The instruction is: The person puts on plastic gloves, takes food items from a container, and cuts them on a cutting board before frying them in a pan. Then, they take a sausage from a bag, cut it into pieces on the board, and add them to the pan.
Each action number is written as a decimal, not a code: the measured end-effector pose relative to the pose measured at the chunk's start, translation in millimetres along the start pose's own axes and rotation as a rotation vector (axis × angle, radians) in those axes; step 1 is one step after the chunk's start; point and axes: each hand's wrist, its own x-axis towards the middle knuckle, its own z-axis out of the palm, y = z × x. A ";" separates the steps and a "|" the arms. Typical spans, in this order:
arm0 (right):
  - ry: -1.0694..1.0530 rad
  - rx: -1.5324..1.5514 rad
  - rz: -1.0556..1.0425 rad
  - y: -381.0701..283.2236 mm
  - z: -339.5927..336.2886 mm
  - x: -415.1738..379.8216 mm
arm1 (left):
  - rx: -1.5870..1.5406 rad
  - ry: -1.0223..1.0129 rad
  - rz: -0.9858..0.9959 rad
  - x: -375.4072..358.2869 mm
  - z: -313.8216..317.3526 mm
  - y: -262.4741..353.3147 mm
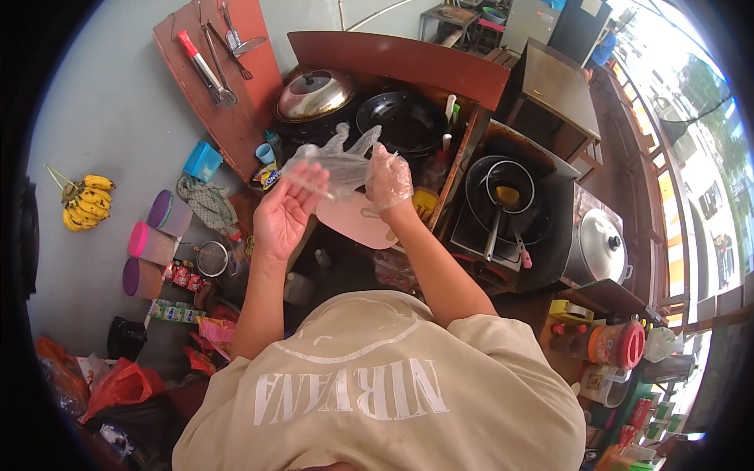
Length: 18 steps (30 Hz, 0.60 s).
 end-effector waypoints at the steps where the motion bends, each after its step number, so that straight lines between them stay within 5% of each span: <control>1: 0.004 -0.001 -0.001 -2.7 -0.3 -3.0 | 0.078 0.013 0.122 1.2 -1.6 -3.5; 6: -0.077 0.094 0.160 -11.7 11.1 -25.6 | 0.795 0.135 0.463 17.1 -7.7 -36.5; 8: -0.091 0.103 0.188 -10.7 6.8 -22.5 | 0.910 -0.044 0.546 24.0 -11.6 -49.1; 10: -0.053 0.129 0.146 -16.1 4.1 -21.8 | 1.055 -0.058 0.509 25.8 -19.2 -48.9; 12: -0.066 0.200 0.096 -21.8 1.9 -23.9 | 1.148 -0.110 0.130 23.5 -13.4 -46.0; 13: -0.083 0.272 0.048 -24.7 0.9 -24.6 | 1.147 -0.114 0.131 24.5 -9.8 -49.7; 15: -0.130 0.232 -0.145 -22.2 -9.2 -26.2 | 0.483 -0.054 0.028 26.7 -2.4 -59.0; 16: -0.128 0.233 -0.146 -17.7 -12.3 -32.0 | 0.483 -0.056 0.025 25.2 -3.1 -59.1; 18: -0.129 -0.471 -0.760 -10.7 -16.1 -47.3 | -0.037 -0.079 -0.259 21.9 -6.0 -59.2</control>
